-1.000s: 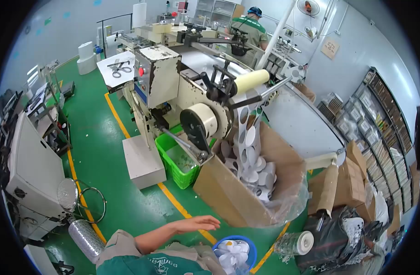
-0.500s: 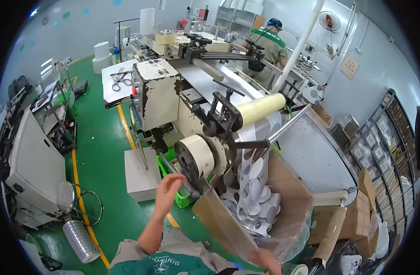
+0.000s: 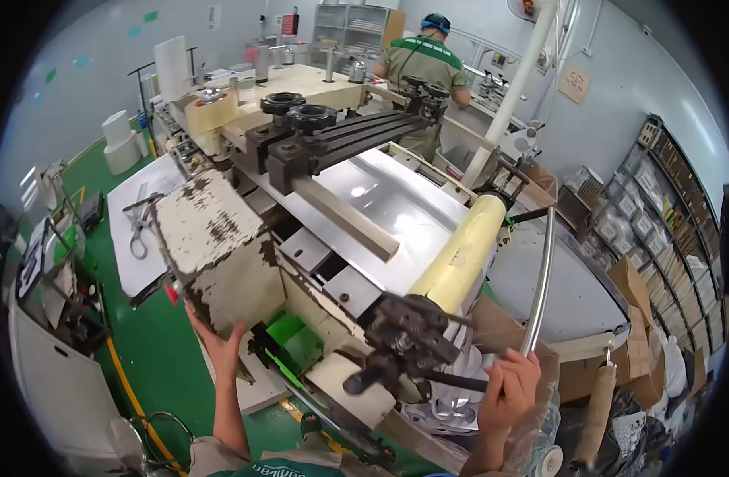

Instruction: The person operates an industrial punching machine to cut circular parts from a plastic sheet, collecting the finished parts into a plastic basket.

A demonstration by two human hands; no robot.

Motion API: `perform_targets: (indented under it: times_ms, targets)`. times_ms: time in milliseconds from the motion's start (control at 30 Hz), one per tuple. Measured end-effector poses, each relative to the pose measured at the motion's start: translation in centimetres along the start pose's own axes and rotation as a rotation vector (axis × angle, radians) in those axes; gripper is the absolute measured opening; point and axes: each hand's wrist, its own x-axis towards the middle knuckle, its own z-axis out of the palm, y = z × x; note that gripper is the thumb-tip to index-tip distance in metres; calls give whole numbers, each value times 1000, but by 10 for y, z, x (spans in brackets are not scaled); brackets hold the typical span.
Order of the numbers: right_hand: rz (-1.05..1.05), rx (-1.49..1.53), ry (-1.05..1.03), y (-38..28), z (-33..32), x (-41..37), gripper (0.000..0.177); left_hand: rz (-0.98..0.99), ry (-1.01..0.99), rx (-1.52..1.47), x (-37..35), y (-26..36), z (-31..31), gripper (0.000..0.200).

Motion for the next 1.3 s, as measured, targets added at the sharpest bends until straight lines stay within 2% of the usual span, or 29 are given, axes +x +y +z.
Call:
perform_targets:
  times_ms: [67,200,333,467,567,733,900,967,1033,1067,1300]
  targets:
    - [47,-64,-5,-5,0,1,6,9,125,39,6,-6,14,92]
    - [95,-118,-36,-6,1,1,8,-26,122,154,5,-5,14,91]
    - [136,-112,-54,-7,2,0,14,-67,102,104,5,-7,14,90]
    - [152,-133,-74,-16,3,7,17,-159,105,120,5,-7,14,97]
    - [149,-126,-71,-15,3,7,18,-154,121,180,6,-5,14,98]
    - [179,-147,-69,-17,4,6,22,-163,116,70,6,-10,16,98]
    - [244,-131,-18,-20,9,5,23,-218,117,26,5,-7,18,97]
    - [242,-134,0,-20,11,5,24,-263,92,139,6,-7,16,99]
    - [260,-157,11,-23,13,7,26,-189,110,-40,6,-12,19,100]
    - [262,-161,32,-24,16,6,27,-213,95,84,6,-8,16,101]
    - [293,-158,157,-22,23,3,28,-188,81,36,7,-12,18,101]
